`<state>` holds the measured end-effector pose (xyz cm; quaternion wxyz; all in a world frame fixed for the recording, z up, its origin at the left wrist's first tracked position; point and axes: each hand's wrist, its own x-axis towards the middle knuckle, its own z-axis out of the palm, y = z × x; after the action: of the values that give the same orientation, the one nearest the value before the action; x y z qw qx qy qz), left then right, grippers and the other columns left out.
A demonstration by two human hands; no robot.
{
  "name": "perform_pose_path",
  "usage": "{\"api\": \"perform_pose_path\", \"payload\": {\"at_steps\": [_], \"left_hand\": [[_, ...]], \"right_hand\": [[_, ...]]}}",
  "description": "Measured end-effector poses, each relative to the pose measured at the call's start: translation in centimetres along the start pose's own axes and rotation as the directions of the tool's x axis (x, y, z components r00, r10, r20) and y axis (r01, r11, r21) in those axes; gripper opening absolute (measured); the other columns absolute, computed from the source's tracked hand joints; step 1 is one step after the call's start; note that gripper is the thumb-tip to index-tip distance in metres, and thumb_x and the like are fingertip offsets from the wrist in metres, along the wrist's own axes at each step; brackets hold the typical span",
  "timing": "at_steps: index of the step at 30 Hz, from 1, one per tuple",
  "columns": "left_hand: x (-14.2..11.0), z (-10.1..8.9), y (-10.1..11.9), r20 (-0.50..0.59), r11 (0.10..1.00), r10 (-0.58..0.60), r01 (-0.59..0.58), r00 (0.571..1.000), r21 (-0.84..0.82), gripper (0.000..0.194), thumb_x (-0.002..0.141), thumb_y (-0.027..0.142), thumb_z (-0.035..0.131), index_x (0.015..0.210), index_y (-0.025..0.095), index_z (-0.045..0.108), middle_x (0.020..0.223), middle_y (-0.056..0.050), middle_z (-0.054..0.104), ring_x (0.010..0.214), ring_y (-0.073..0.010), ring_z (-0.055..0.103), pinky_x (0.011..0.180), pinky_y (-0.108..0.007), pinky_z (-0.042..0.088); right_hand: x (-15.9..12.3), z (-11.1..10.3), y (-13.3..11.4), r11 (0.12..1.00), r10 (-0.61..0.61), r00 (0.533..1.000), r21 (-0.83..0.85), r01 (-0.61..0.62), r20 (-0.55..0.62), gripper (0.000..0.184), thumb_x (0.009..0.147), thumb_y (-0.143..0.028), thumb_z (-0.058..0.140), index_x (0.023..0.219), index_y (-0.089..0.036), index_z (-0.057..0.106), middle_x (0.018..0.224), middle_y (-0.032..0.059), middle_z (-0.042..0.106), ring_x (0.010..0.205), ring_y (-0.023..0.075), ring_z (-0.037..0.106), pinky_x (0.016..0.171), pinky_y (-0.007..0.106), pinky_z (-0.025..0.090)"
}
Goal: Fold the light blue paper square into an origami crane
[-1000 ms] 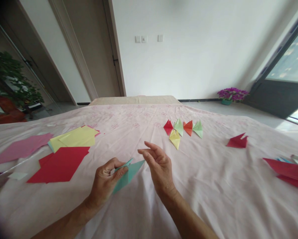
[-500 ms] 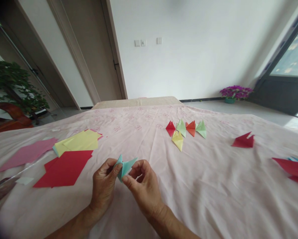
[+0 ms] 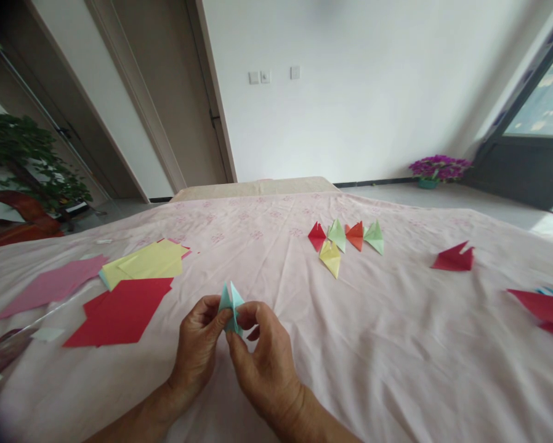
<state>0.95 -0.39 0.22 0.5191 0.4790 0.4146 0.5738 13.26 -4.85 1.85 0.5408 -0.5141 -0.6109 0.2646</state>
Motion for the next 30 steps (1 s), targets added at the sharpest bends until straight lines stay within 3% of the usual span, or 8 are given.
{"api": "perform_pose_path", "payload": {"at_steps": [6, 19, 24, 30], "left_hand": [[0.2, -0.2, -0.4, 0.123, 0.993, -0.065, 0.076, 0.990, -0.086, 0.017, 0.074, 0.027, 0.073, 0.082, 0.015, 0.066, 0.075, -0.001, 0.066, 0.071, -0.0147, 0.059, 0.069, -0.025, 0.046], [0.4, -0.1, 0.4, 0.107, 0.996, -0.091, 0.088, 0.990, 0.034, 0.019, 0.067, 0.029, 0.078, 0.073, 0.015, 0.067, 0.067, 0.002, 0.064, 0.064, -0.0128, 0.055, 0.062, -0.022, 0.043], [0.4, -0.1, 0.3, 0.121, 0.995, -0.092, 0.085, 0.988, 0.060, 0.019, 0.069, 0.030, 0.077, 0.074, 0.014, 0.068, 0.067, 0.001, 0.064, 0.064, -0.0124, 0.054, 0.062, -0.022, 0.044], [0.3, 0.0, 0.3, 0.100, 0.992, -0.096, 0.086, 0.990, 0.095, 0.023, 0.071, 0.034, 0.076, 0.075, 0.013, 0.068, 0.067, 0.000, 0.066, 0.064, -0.0129, 0.056, 0.060, -0.022, 0.044]], "right_hand": [[0.0, -0.5, 0.0, 0.996, -0.079, 0.997, -0.035, 0.079, 0.004, 0.008, 0.085, -0.017, 0.056, 0.088, -0.022, 0.061, 0.079, -0.0006, 0.063, 0.075, 0.0147, 0.058, 0.064, 0.026, 0.044], [0.6, -0.7, 0.7, 0.999, -0.034, 0.999, -0.028, 0.034, 0.004, 0.012, 0.089, -0.019, 0.055, 0.084, -0.023, 0.065, 0.076, 0.0004, 0.062, 0.068, 0.0145, 0.056, 0.060, 0.025, 0.041], [0.6, -0.7, 1.1, 0.994, -0.054, 0.998, -0.098, 0.055, 0.009, 0.011, 0.087, -0.017, 0.056, 0.084, -0.023, 0.065, 0.076, 0.0004, 0.061, 0.070, 0.0156, 0.056, 0.062, 0.026, 0.042], [0.7, -0.5, 1.4, 0.987, 0.081, 0.996, -0.132, -0.087, -0.047, 0.003, 0.085, -0.024, 0.060, 0.086, -0.022, 0.060, 0.076, 0.0000, 0.062, 0.069, 0.0155, 0.058, 0.062, 0.027, 0.044]]}}
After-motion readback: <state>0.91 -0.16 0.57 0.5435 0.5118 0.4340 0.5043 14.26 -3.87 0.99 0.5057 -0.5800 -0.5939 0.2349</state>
